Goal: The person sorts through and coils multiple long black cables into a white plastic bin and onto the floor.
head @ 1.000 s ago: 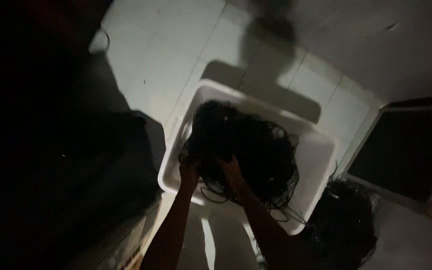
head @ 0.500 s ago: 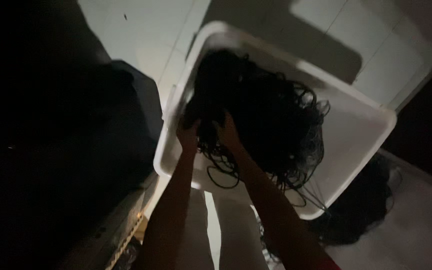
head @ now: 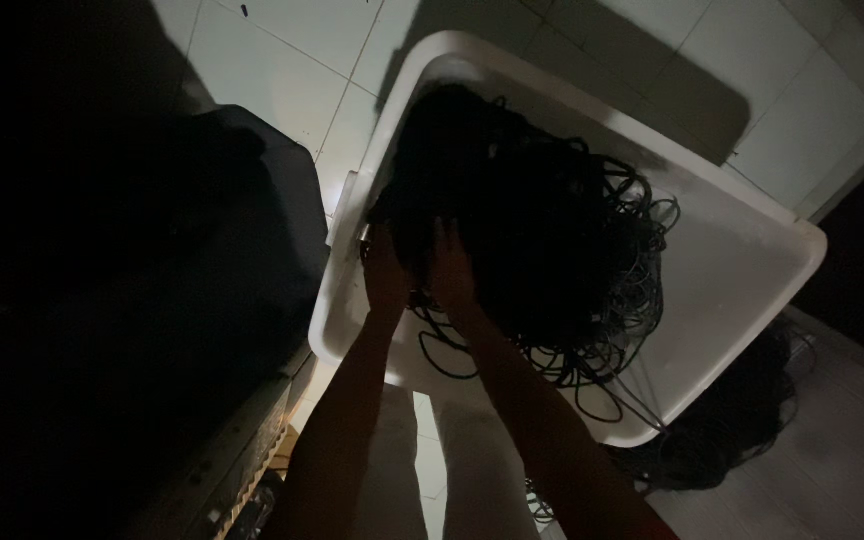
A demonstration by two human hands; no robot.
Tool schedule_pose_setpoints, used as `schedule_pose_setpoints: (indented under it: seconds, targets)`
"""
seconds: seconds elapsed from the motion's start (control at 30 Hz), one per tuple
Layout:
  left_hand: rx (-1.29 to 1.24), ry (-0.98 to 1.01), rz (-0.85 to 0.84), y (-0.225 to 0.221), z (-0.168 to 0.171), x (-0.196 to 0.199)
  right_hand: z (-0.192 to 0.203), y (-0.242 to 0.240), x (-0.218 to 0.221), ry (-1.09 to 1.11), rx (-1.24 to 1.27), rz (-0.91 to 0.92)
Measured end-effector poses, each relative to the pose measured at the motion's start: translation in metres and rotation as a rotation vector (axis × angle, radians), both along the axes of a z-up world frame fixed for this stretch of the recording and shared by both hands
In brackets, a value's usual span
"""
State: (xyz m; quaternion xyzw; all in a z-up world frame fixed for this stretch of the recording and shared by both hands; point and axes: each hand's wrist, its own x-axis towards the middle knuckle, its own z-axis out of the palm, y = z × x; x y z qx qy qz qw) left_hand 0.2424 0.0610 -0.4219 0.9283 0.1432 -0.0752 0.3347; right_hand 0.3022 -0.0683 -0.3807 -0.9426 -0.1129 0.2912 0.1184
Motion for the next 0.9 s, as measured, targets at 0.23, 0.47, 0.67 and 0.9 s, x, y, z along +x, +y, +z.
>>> schedule_pose_setpoints:
  seconds: [0.23, 0.47, 0.67, 0.9]
  targets:
    - [-0.084, 0.170, 0.028, 0.006, -0.044, -0.009, -0.048, -0.005, -0.009, -0.009, 0.072, -0.055]
    - [-0.131, 0.224, -0.017, 0.008, 0.006, 0.008, -0.016, -0.011, 0.008, 0.207, 0.108, -0.140]
    - [-0.216, 0.052, -0.090, 0.025, 0.074, 0.008, 0.099, -0.023, -0.002, 0.248, 0.565, -0.432]
    - [-0.417, 0.275, -0.288, 0.033, 0.146, -0.003, 0.141, -0.057, -0.058, -0.069, 0.483, -0.469]
